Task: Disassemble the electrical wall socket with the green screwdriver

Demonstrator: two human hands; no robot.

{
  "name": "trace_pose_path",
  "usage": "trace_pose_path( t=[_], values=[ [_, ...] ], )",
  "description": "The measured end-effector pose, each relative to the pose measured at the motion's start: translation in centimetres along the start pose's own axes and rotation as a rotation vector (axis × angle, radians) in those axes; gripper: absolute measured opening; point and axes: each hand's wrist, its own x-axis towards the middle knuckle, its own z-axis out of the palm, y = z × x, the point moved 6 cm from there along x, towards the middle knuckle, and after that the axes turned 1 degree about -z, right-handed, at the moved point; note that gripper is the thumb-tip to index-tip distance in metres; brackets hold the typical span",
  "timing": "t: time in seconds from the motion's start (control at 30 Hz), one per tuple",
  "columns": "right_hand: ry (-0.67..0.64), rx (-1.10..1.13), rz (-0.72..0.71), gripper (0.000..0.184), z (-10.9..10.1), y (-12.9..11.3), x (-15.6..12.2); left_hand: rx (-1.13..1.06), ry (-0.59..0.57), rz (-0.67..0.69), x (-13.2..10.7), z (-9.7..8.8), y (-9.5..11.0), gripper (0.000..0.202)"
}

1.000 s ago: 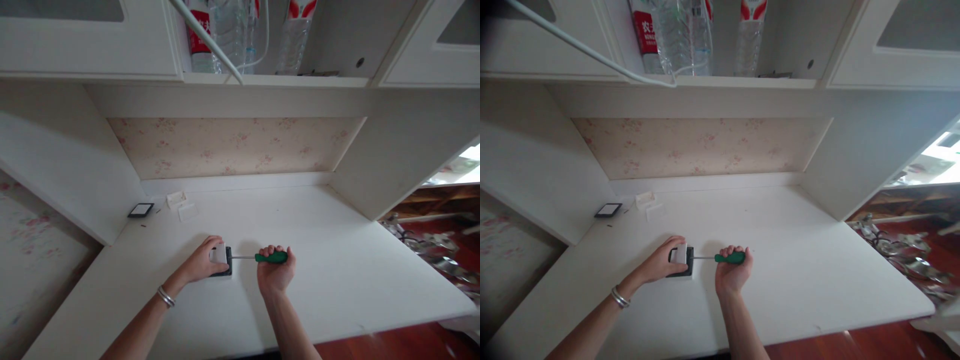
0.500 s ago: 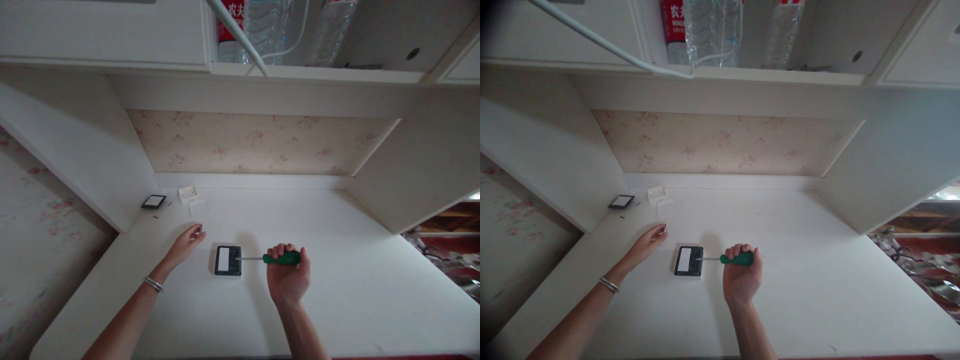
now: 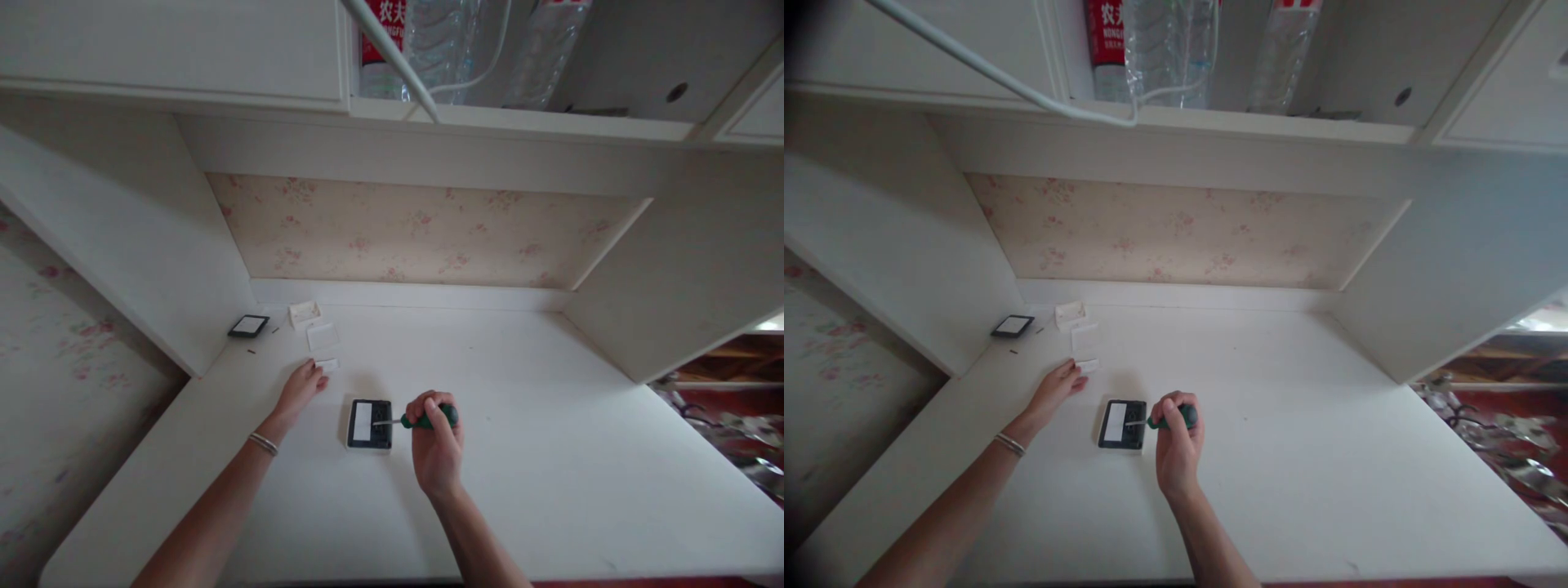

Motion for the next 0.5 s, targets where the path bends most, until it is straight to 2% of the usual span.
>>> trace_pose_path(
  t=[0.07,0.13,0.17,0.23,0.3,0.4,0.5],
  values=[
    [-0.026,-0.033,-0.002,0.011,0.3,0.2,-0.1,0.065,0.037,0.023,-0.4,-0.4,0.3,0.044],
    [-0.060,-0.051,0.001,0.011,0.5,0.4,-0.2,0.199,0.005,0.115,-1.7,-0.1,1.1,0.045],
    [-0.074,-0.056,0.006,0.011,0.6,0.6,-0.2,0.308,-0.052,0.192,-2.6,0.5,1.7,0.043],
    [-0.083,-0.055,0.022,0.010,0.4,0.8,-0.2,0.551,-0.258,0.362,-5.2,2.3,2.8,0.040],
    [-0.067,-0.046,0.036,0.010,-0.1,0.9,-0.1,0.698,-0.475,0.471,-7.8,4.2,3.4,0.049],
    [-0.037,-0.032,0.043,0.009,-1.2,0.9,0.1,0.798,-0.571,0.522,-9.8,5.4,4.1,0.071],
    [-0.033,-0.034,0.052,0.009,-2.1,0.9,0.1,0.817,-0.595,0.497,-9.8,5.8,4.4,0.073]
  ],
)
